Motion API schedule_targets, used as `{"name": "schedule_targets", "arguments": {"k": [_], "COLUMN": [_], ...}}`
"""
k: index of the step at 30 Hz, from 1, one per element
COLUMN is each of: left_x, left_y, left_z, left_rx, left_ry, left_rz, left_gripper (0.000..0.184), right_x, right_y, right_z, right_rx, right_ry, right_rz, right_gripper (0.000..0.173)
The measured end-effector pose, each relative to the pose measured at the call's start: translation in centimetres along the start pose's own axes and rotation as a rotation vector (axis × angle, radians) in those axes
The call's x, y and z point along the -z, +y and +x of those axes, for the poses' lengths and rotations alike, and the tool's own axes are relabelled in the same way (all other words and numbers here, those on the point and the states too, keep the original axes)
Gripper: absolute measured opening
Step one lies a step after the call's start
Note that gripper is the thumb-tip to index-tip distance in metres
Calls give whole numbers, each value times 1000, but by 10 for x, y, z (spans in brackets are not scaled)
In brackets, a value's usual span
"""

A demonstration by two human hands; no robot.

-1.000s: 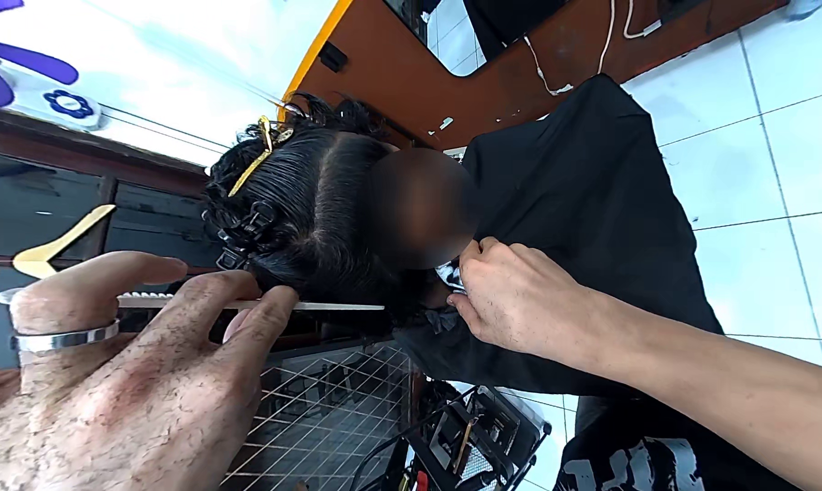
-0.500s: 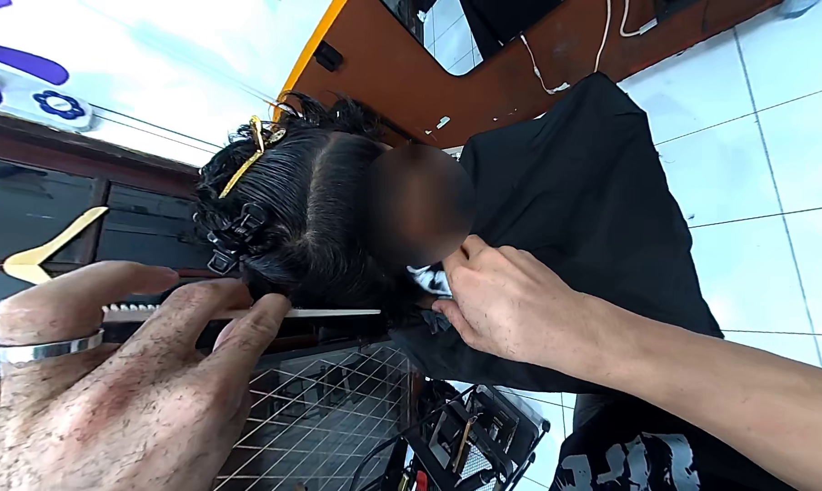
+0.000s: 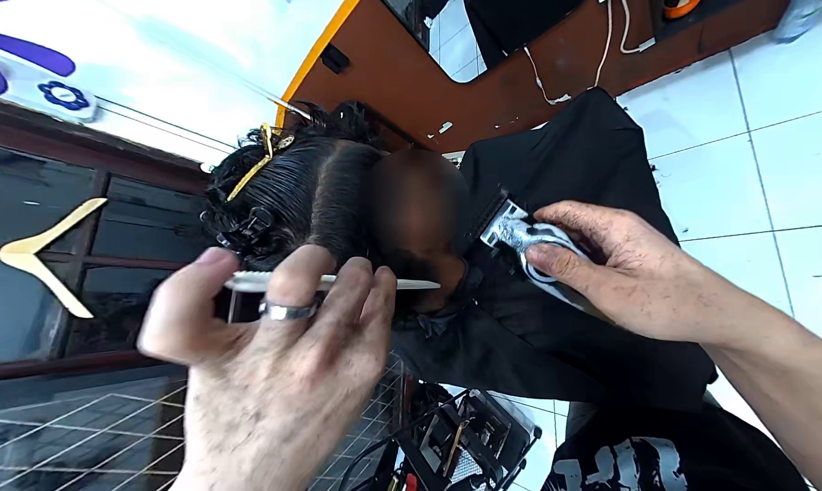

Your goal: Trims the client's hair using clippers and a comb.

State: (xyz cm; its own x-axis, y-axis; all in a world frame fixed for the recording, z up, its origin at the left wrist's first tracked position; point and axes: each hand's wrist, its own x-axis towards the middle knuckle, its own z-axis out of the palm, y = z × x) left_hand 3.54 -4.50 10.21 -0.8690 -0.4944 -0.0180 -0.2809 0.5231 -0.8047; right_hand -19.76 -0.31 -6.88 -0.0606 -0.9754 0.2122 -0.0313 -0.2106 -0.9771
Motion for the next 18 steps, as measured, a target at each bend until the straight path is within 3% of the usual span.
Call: {"name": "schedule_targets", "arguments": {"k": [4, 7, 10, 13, 18], "left_x": [-9, -6, -3, -4, -9], "left_y": [-4, -10, -17, -23, -30], "left_z": [0, -9, -19, -27, -33], "left_rx": [-31, -15, -3, 24, 47], "left_ry": [-57, -89, -117, -127, -136], "left_rz": [43, 17, 20, 9, -38], "left_gripper": [35, 36, 39, 39, 39], "right_x": [-17, -34, -49, -58, -67], "right_y": [0, -8, -15, -17, -23], "right_z": [0, 10, 19, 28, 30], "right_rx": [-170, -275, -283, -306, -333], "right_ry": [-112, -284, -446, -590, -625], "right_rz": [-53, -280, -514, -570, -614], "right_gripper": [29, 48, 46, 43, 54]}}
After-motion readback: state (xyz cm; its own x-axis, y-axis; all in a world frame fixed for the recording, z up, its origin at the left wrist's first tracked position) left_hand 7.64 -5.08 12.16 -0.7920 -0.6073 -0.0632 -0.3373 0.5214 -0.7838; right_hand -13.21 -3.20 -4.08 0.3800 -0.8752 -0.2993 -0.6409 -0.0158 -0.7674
